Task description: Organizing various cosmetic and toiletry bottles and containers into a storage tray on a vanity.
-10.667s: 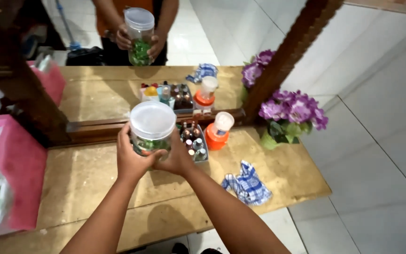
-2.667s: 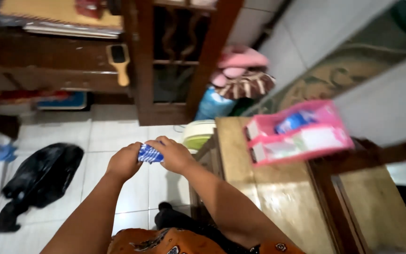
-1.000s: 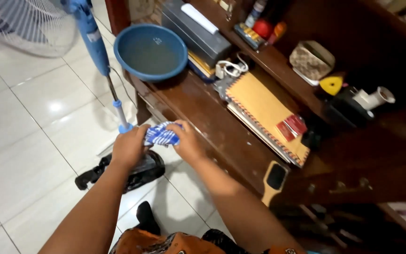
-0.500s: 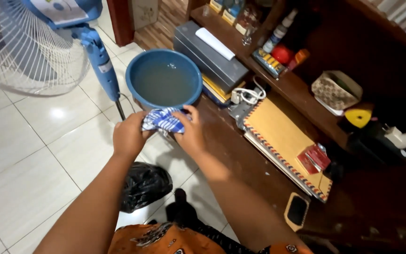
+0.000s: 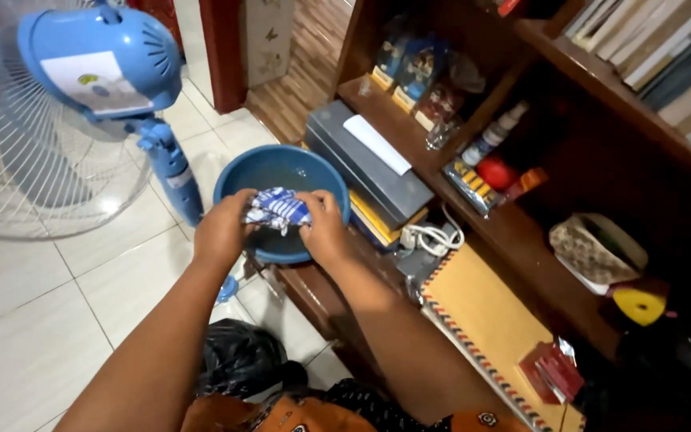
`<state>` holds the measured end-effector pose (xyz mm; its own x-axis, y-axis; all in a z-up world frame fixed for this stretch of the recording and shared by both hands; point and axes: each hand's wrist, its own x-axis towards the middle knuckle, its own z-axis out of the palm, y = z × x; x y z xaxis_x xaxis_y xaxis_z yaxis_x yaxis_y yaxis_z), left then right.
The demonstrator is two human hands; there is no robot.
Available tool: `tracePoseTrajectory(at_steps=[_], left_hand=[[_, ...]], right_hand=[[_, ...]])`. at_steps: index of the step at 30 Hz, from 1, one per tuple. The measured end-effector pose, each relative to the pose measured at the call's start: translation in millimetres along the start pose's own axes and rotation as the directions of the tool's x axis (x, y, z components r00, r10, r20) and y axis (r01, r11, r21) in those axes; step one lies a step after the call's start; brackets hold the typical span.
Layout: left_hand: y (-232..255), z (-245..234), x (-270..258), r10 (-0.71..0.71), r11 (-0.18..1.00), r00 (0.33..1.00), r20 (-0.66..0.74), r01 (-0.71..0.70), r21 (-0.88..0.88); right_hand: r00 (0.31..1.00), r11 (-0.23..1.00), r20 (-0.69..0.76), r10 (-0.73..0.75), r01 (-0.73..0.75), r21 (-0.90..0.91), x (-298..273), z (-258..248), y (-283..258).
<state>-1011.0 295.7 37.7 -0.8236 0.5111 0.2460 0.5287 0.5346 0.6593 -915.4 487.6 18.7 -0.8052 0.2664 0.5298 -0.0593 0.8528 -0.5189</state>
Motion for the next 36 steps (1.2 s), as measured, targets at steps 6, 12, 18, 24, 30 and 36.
tracePoseTrajectory(at_steps=[6,12,18,24,30,36], left_hand=[[-37,49,24,0.047,0.992,0.999,-0.012,-0.048,-0.115],[-12,54,36,-0.144,0.968,0.971,0.192,0.098,0.23],[-40,96,24,0.018,0.959,0.98,0.2,-0.073,0.275],[-32,100,9,0.061,0.935,0.961,0.27,-0.15,0.322],[-12,93,-13,0.151,0.922,0.973,0.175,-0.203,0.329],[17,70,-37,0.277,0.91,0.956,0.093,-0.292,0.295]], right_hand=[[0.99,0.995,0.126,0.057,-0.067,0.08,9,19,47],[0.982,0.998,0.185,0.036,-0.043,0.037,17,-7,35],[0.961,0.997,0.276,0.028,-0.007,-0.078,-8,-17,44],[0.934,0.981,0.342,0.101,-0.035,-0.193,-24,-37,31],[0.956,0.964,0.262,0.131,-0.061,-0.258,-50,-53,12],[0.977,0.945,0.123,0.175,-0.132,-0.299,-81,-74,-14]])
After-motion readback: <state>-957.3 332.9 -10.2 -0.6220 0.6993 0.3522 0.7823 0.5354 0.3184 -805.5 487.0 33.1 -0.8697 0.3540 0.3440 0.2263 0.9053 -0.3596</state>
